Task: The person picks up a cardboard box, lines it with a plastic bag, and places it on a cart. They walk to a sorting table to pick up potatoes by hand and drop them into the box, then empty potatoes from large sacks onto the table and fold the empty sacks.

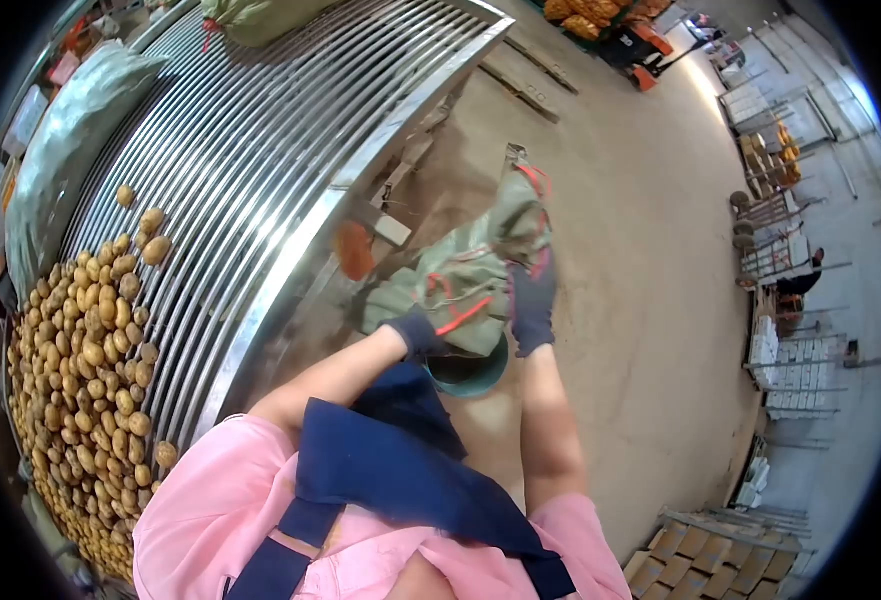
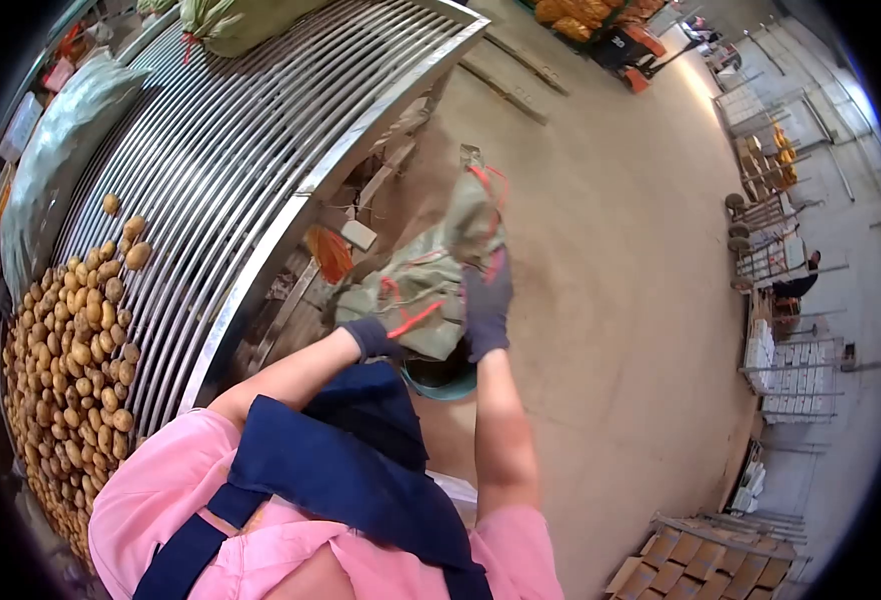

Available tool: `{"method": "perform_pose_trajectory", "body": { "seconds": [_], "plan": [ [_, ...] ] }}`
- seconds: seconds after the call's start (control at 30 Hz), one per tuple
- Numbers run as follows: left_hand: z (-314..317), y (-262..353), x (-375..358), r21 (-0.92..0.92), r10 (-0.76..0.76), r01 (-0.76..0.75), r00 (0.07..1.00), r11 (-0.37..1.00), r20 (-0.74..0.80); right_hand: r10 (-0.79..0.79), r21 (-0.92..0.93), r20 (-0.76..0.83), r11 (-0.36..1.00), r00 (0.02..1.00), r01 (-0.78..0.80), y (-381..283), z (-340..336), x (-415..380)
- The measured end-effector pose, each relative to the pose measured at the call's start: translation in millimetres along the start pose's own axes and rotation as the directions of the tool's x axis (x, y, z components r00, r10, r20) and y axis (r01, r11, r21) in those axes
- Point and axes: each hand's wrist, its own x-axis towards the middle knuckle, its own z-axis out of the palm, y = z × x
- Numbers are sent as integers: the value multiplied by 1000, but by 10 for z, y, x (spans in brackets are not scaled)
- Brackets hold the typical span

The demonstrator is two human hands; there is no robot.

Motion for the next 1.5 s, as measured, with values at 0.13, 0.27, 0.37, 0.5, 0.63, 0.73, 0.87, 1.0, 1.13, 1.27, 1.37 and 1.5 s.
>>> {"method": "perform_pose_trajectory", "body": {
  "seconds": [0.13, 0.27, 0.37, 0.5, 0.63, 0.73, 0.87, 1.0, 1.13, 1.27, 1.37, 1.5],
  "plan": [
    [-201, -781, 198, -40, 84, -91, 983, 995, -163, 3, 148, -200, 989, 980, 27, 33, -72, 156],
    [-672, -940, 312, -526, -229, -53, 860, 849, -456, -87, -24, -226, 996, 970, 83, 114, -44, 367],
    [-1159, -72, 417, -762, -161, -239, 899, 602, -408, -70, 48, -157, 996, 985, 78, 175, 97, 489],
    [-1033, 480, 841, -552, -79, -308, 819, 775, -568, -153, -62, 17, 986, 988, 154, 462, 269, 631],
    [-868, -199, 1275, -823, -305, -46, 916, 567, -262, -79, -291, 252, 944, 965, 153, 788, -28, 784],
    [-765, -453, 1260, -911, -495, -170, 794, 376, -353, 321, 80, 4, 944, 947, -320, 1017, -561, 992],
    [-587, -771, 1186, -938, -514, -210, 793, 276, -328, 198, -593, -289, 731, 937, -338, 1385, -1143, 1253],
    [-459, -653, 1151, -935, -580, -146, 750, 324, -318, -7, -377, 301, 918, 954, 126, 600, -433, 1391],
    [-315, -634, 1103, -970, -686, -12, 705, 243, -181, -310, -289, 720, 679, 621, 674, 663, 262, 1421],
    [-203, -539, 1034, -897, -681, 87, 684, 433, -263, -277, -193, 869, 573, 410, 796, 1137, 439, 1533],
    [-69, -545, 906, -850, -702, 206, 671, 485, -237, -384, 5, 875, 619, 296, 786, 1409, 337, 1722],
    [-78, -488, 900, -519, -701, 525, 676, 674, -226, 102, -216, 963, 844, 248, 491, 1442, 390, 2005]
  ]
}}
